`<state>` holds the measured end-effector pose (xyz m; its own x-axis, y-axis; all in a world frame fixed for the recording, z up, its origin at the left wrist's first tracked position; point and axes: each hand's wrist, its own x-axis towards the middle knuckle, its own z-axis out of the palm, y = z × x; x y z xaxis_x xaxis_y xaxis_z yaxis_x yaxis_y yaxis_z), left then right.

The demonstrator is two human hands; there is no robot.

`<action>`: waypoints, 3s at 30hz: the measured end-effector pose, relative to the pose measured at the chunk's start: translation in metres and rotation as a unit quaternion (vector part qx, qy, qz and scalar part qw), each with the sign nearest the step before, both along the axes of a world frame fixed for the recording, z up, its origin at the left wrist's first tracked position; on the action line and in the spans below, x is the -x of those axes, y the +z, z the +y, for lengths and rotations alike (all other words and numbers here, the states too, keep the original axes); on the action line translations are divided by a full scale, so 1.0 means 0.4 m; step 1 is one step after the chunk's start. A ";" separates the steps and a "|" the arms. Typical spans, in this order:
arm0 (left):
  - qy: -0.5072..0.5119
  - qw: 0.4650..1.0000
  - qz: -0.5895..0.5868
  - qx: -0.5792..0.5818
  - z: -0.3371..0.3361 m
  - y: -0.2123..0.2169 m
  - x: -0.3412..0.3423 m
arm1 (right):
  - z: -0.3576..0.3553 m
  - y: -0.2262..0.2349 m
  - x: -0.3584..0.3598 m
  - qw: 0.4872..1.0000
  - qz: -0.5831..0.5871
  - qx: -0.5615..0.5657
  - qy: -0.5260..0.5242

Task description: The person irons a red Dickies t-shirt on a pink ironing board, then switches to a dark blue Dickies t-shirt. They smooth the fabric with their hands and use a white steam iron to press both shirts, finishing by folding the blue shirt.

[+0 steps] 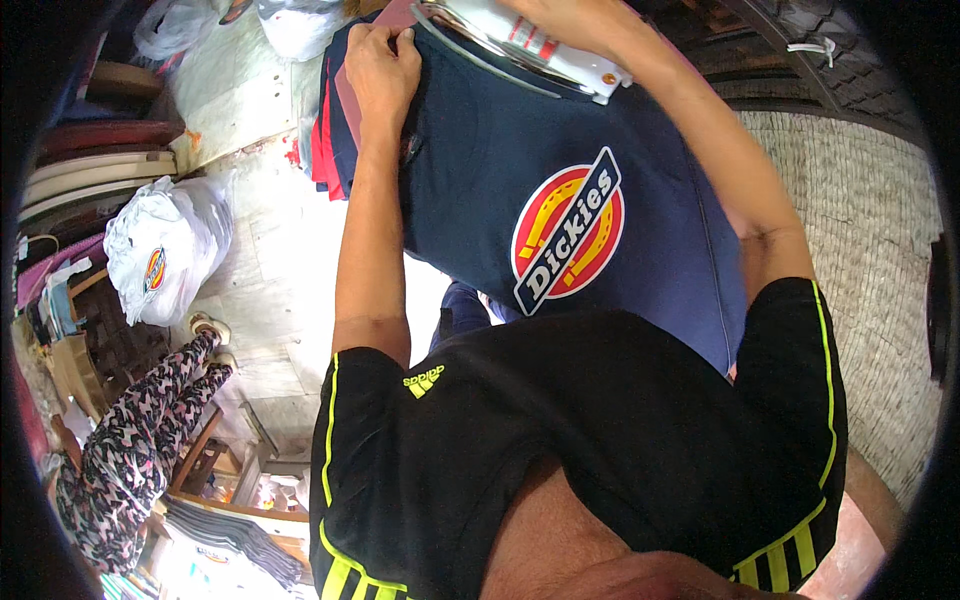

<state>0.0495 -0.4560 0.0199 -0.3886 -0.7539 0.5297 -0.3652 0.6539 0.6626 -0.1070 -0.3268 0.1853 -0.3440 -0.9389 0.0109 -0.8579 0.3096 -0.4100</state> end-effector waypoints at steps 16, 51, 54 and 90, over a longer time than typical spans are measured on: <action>-0.001 0.998 0.065 -0.006 -0.020 0.036 -0.108 | -0.015 -0.029 -0.005 0.992 0.006 0.056 0.113; -0.821 0.549 -0.021 -0.154 1.292 0.072 -0.020 | 0.951 0.009 0.070 0.983 -0.002 0.086 -0.160; -0.759 0.631 -0.051 -0.152 1.187 0.096 -0.103 | 0.994 -0.039 -0.007 0.983 -0.040 0.046 -0.173; -0.246 0.942 -0.210 0.094 0.674 0.072 -0.004 | 0.776 -0.042 -0.010 0.953 -0.002 0.024 -0.301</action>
<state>0.0510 -0.1864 0.0487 -0.8711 -0.3367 0.3575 -0.1919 0.9035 0.3833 -0.1031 -0.0162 0.1686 -0.8199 -0.5705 0.0470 -0.5299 0.7252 -0.4397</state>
